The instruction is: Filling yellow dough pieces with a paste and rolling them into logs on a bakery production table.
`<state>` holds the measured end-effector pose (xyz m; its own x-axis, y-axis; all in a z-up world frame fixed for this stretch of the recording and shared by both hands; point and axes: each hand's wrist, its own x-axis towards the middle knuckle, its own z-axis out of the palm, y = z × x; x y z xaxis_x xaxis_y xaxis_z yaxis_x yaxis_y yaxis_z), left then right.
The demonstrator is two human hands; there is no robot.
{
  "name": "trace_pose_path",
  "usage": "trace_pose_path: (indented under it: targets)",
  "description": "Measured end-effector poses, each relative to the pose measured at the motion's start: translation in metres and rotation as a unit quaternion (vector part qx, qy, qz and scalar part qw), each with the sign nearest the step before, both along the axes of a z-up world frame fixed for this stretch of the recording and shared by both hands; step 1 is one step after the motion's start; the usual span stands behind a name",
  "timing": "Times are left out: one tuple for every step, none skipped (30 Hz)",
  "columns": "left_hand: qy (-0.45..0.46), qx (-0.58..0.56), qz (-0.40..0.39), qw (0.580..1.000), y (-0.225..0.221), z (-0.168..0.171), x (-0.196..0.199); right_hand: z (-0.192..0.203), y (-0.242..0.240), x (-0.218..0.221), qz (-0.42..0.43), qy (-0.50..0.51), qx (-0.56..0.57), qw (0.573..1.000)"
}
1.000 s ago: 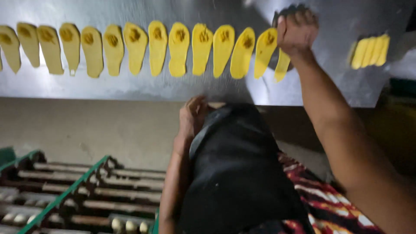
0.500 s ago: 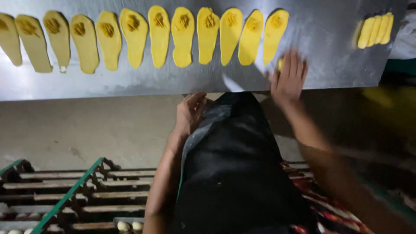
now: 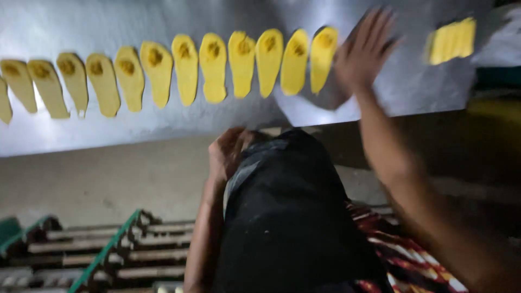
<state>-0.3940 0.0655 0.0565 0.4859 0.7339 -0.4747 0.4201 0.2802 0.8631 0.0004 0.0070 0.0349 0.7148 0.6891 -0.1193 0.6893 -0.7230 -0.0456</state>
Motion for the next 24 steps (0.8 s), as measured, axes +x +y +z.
trace_pose_path:
  targets:
    - [-0.009,0.007,-0.006,1.0,0.006,-0.013,0.001,-0.017,-0.03,-0.01,-0.006,-0.009,0.007,1.0]
    - [-0.01,0.034,0.005,0.999,0.008,-0.024,-0.001,-0.036,-0.064,-0.024,0.073,-0.005,0.067,0.995]
    - [-0.01,0.06,0.016,0.998,0.01,-0.038,-0.001,-0.057,-0.099,-0.037,0.151,-0.001,0.124,0.981]
    - [-0.011,0.053,0.009,0.998,0.008,-0.038,-0.001,-0.046,-0.116,-0.039,0.144,-0.001,0.118,0.983]
    - [-0.013,0.045,0.029,0.998,0.007,-0.038,-0.001,-0.036,-0.133,-0.042,0.162,0.007,0.137,0.977]
    - [-0.018,0.044,0.054,0.997,0.012,-0.04,0.004,-0.028,-0.14,-0.039,0.185,0.01,0.164,0.969]
    - [-0.022,0.046,0.052,0.997,0.013,-0.031,0.016,-0.026,-0.145,-0.023,0.183,0.006,0.165,0.969]
    - [-0.024,0.031,0.058,0.998,0.016,-0.02,0.026,-0.025,-0.149,-0.01,0.16,-0.06,0.163,0.972]
    - [-0.026,0.016,0.063,0.998,0.019,-0.009,0.037,-0.024,-0.154,0.003,0.135,-0.126,0.159,0.97]
    - [-0.027,0.02,0.059,0.998,0.021,-0.007,0.047,-0.02,-0.15,0.026,0.13,-0.128,0.162,0.97]
    - [-0.025,0.018,0.046,0.998,0.023,-0.005,0.057,-0.016,-0.147,0.05,0.109,-0.154,0.19,0.963]
    - [-0.021,0.015,0.035,0.999,0.024,-0.003,0.066,-0.012,-0.143,0.073,0.09,-0.18,0.216,0.955]
    - [-0.02,0.019,0.032,0.999,0.025,-0.006,0.076,-0.012,-0.142,0.093,0.087,-0.18,0.219,0.955]
    - [-0.031,0.026,0.023,0.999,0.025,-0.01,0.082,-0.014,-0.141,0.111,0.085,-0.187,0.215,0.955]
    - [-0.042,0.033,0.013,0.998,0.026,-0.014,0.088,-0.015,-0.138,0.129,0.084,-0.195,0.211,0.954]
    - [-0.036,0.035,0.022,0.998,0.024,-0.012,0.096,-0.008,-0.133,0.131,0.091,-0.187,0.215,0.954]
    - [-0.038,0.05,0.019,0.998,0.022,-0.011,0.102,-0.001,-0.126,0.132,0.102,-0.221,0.219,0.945]
    - [-0.039,0.069,0.02,0.997,0.023,-0.009,0.106,0.005,-0.114,0.133,0.117,-0.253,0.229,0.933]
    - [-0.031,0.075,0.034,0.996,0.026,-0.006,0.115,0.006,-0.1,0.12,0.128,-0.244,0.238,0.931]
    - [-0.018,0.083,0.023,0.996,0.027,-0.002,0.121,0.007,-0.095,0.101,0.147,-0.223,0.23,0.936]
    - [-0.005,0.09,0.012,0.996,0.028,0.001,0.126,0.008,-0.091,0.081,0.166,-0.201,0.223,0.939]
    - [0.001,0.088,0.012,0.996,0.026,0.006,0.13,0.007,-0.081,0.063,0.165,-0.195,0.222,0.941]
    - [0.011,0.103,-0.007,0.995,0.025,0.011,0.134,0.006,-0.072,0.044,0.268,-0.105,0.249,0.925]
    - [0.016,0.121,-0.027,0.992,0.027,0.015,0.142,0.007,-0.059,0.029,0.365,-0.02,0.274,0.89]
